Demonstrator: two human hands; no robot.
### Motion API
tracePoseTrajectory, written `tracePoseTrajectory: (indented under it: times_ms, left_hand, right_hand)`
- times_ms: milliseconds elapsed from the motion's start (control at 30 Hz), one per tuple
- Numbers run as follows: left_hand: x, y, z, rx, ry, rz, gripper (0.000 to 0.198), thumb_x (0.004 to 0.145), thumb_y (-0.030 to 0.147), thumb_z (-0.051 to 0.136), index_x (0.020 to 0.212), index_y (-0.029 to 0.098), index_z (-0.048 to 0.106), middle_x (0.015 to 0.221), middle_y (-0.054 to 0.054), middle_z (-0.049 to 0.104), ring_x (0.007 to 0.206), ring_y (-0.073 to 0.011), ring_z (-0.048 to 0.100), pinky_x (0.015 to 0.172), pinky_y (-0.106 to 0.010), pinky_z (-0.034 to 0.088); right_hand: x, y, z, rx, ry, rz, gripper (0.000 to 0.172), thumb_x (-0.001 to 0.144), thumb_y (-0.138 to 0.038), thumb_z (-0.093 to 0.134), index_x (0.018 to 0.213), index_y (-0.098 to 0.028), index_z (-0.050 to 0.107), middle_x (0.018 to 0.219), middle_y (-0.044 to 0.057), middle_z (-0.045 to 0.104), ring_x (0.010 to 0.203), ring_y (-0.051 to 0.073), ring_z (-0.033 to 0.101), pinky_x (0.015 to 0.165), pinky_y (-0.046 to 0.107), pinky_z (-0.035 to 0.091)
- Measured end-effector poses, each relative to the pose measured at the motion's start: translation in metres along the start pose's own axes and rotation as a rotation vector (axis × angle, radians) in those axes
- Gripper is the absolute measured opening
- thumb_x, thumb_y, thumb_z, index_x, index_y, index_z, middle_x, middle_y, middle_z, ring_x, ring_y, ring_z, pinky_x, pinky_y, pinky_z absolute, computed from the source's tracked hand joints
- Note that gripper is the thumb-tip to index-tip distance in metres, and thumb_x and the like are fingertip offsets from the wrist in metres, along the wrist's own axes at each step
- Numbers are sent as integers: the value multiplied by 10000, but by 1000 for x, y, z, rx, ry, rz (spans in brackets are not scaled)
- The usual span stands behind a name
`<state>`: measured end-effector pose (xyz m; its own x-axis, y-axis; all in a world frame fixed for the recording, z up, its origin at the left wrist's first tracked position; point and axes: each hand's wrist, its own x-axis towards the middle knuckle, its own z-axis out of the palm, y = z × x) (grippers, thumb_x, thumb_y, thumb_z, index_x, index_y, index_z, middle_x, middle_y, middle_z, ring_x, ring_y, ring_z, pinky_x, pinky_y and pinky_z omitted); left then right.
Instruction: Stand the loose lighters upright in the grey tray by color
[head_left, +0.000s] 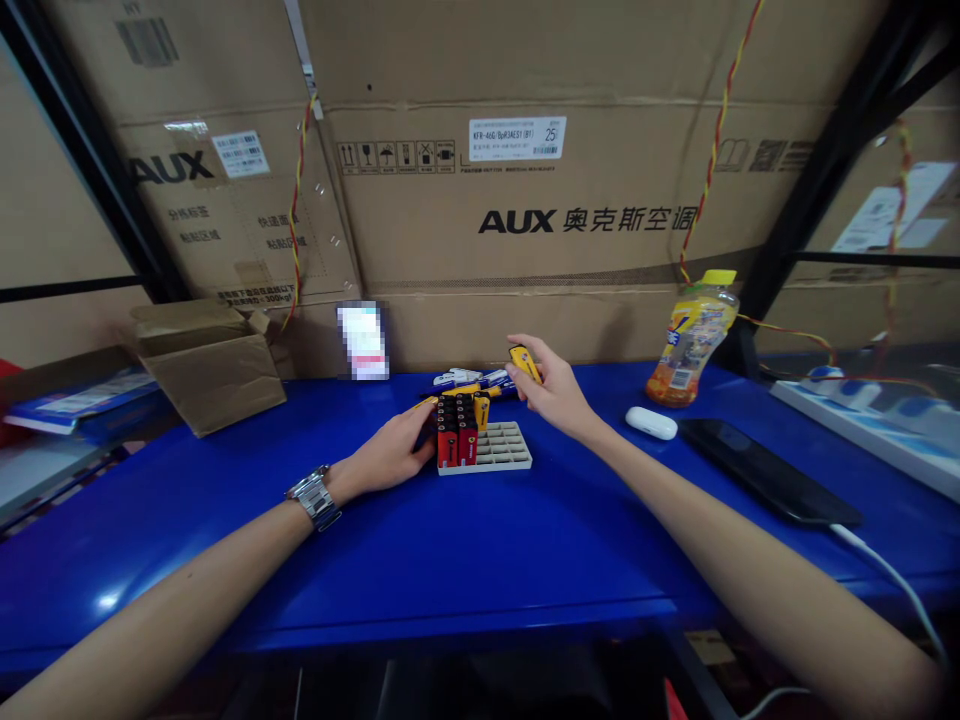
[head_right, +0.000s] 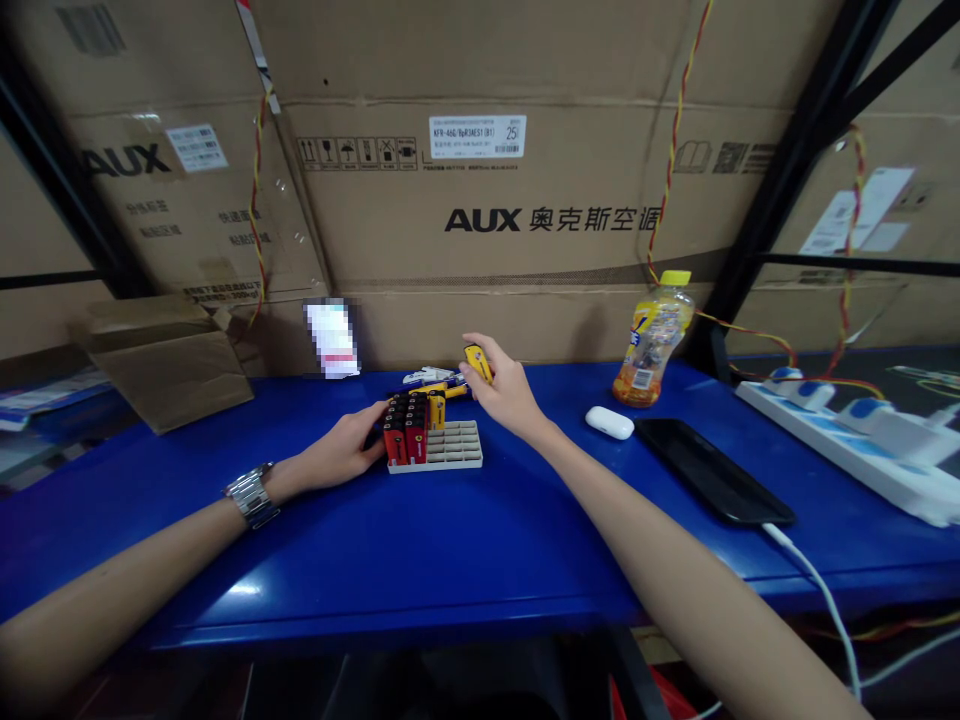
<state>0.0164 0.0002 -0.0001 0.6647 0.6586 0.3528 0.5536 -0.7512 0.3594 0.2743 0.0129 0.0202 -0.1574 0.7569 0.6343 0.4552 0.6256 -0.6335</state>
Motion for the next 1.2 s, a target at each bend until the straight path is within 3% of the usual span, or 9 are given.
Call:
tracePoseTrajectory:
  times_ms: [100,167,367,533,633,1200]
  left_hand:
    - [0,0,0,-1,-3,-1,367,841,158,473,1207,143,453,1187,-140,600,1064,-251,589,911,-407,474]
    - [0,0,0,-4,-7,-7,366,843,160,470,1209,139,452,1192,-146,597,1064,-257,589,908,-414,474]
    - [0,3,-1,-7,-10,-20,378,826,138,474,1203,150,454,1191,-140,600,1066,-260,590,907,-424,473]
    - [0,5,-2,-15,-13,-27,371,826,142,469,1197,130,467,1189,-158,599,1067,-272,590,913,-441,468]
    - [0,5,-2,-12,-15,-26,382,827,143,469,1209,132,457,1199,-156,596,1070,-272,589,911,-433,471]
    - [0,2,-1,-13,-5,-4,393,840,152,471,1232,149,436,1230,-148,583,1096,-262,579,905,-420,476]
  right_hand:
    - [1,-3,-1,-117,73,-80,353,859,-313,511,1199,-216,518,1009,69,639,801,196,601,753,374,466]
    - [1,-5,-1,-126,92,-92,318,866,-316,505,1164,-209,538,1084,76,630,839,202,598,783,375,459]
    - [0,-11,1,-116,91,-109,270,890,-362,477,1094,-204,557,1015,72,642,725,175,571,680,330,448]
    - [-1,-12,0,-178,90,-63,205,864,-374,511,986,-210,525,649,-14,532,477,118,420,523,284,341]
    - [-1,-14,-1,-213,108,-53,198,849,-375,525,956,-214,483,557,-48,437,444,112,372,513,283,302]
    - [-2,-10,2,-242,68,-49,218,842,-399,528,945,-217,466,718,10,578,506,128,471,520,276,321]
